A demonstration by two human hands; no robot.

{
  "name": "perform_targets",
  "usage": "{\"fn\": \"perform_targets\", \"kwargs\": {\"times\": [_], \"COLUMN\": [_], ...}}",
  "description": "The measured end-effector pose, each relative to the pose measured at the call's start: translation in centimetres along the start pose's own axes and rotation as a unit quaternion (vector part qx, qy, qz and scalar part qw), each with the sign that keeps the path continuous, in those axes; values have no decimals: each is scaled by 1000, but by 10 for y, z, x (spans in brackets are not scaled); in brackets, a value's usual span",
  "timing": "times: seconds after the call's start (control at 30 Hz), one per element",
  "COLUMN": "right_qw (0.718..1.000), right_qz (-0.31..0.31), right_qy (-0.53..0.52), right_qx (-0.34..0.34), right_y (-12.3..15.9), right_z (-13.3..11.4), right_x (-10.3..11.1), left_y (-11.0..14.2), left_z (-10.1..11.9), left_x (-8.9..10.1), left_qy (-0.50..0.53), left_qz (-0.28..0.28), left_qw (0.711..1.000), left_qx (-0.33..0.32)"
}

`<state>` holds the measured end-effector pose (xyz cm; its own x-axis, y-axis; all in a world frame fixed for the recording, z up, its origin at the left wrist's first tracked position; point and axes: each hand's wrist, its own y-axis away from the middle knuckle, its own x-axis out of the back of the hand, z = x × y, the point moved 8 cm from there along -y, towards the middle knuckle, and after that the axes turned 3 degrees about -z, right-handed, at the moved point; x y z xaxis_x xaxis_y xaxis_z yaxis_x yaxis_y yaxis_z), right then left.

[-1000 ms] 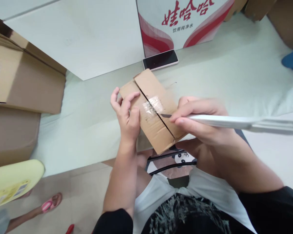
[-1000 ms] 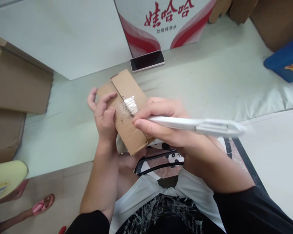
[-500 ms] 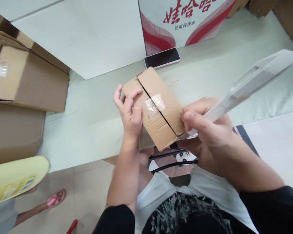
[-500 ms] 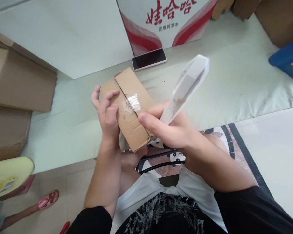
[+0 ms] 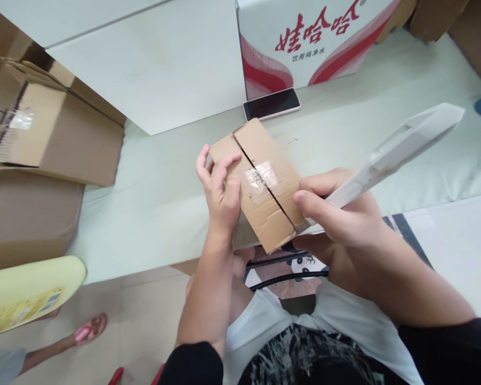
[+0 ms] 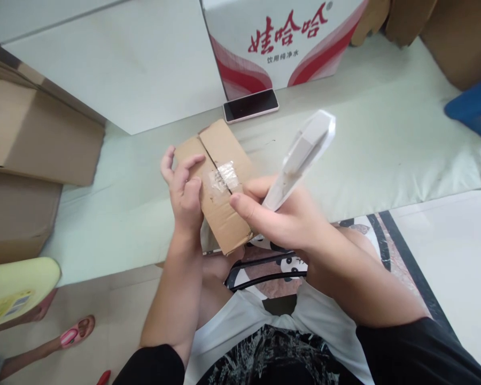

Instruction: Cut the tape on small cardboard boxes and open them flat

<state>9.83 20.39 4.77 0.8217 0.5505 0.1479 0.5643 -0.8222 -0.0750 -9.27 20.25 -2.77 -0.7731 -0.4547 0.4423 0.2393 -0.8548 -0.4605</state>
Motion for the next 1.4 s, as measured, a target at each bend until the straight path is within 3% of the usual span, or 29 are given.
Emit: {"fn": "perform_targets", "kwargs": {"times": [0.3,0.57,1.0,1.4], "right_qw": [997,997,998,998], "right_qz": [64,1,40,36], "right_qy": [-27,-77,-44,-48], "right_qx": [16,25,36,26], "right_y": [3,1,1,4], "right_z": [7,3,6,8], "right_x": [11,3,8,7], "left_y": [-1,0,0,-1], "left_z": [1,1,0,0], "left_x": [1,1,0,2], "left_qy": [2,14,10,12], "left_qz": [-5,8,-6,-13], "left_qw": [1000,1000,1000,1000], "left_qx": [7,-10,-6,-3]}}
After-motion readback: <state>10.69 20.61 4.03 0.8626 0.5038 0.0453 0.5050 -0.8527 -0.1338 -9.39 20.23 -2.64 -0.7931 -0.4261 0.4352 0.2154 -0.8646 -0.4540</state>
